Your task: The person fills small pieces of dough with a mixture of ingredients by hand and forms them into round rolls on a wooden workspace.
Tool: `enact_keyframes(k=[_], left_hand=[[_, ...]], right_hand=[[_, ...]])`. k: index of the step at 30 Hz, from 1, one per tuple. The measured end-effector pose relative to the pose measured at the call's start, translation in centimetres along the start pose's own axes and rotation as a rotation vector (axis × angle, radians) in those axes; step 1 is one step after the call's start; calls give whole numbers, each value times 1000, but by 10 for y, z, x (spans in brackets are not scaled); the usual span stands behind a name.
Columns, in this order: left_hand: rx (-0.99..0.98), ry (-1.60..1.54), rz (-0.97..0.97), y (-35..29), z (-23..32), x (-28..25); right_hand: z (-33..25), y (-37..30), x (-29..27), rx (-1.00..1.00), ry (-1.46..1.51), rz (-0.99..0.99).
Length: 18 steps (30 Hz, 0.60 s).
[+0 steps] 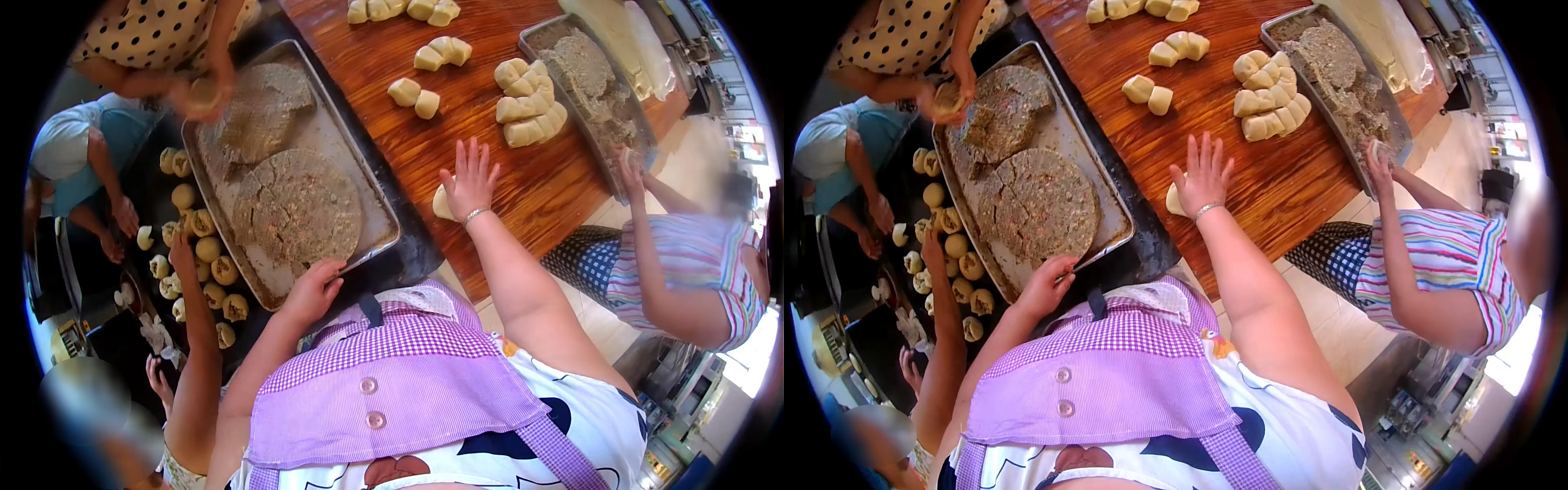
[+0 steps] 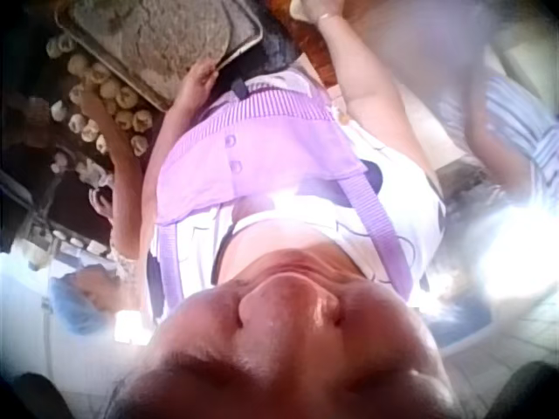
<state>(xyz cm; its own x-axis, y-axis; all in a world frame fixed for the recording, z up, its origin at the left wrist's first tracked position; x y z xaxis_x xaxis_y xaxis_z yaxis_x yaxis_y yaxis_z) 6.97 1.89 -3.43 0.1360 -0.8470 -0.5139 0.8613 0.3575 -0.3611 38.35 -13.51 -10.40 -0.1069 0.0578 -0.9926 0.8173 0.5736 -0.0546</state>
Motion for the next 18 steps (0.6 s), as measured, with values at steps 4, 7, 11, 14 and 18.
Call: enact_keyframes(k=[4,7,11,14,18], left_hand=[[34,90,13,-30,-31,-8],[-17,9,-25,-32,-15,9],[11,-18,35,-33,-13,-1],[-42,-103,117,-33,-23,-7],[-89,-183,245,-49,-43,-21]], right_hand=[[-58,-31,1,-151,-57,-70],[-41,-45,-5,-223,-144,-52],[-34,-35,-17,-170,129,103],[25,-44,-26,82,460,504],[76,-74,28,628,703,220]])
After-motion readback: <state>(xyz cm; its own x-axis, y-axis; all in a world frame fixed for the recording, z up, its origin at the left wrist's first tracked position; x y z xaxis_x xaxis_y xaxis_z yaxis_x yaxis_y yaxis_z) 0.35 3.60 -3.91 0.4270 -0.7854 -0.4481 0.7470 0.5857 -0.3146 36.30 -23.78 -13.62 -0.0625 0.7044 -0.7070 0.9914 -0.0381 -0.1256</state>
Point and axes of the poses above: each hand's wrist, its own y-axis towards the middle knuckle, its own x-axis out of the palm, z = x × y, the point moved 8 cm from there along y, towards the middle knuckle, and after that the axes turned 8 degrees about z, right-handed, at the moved point
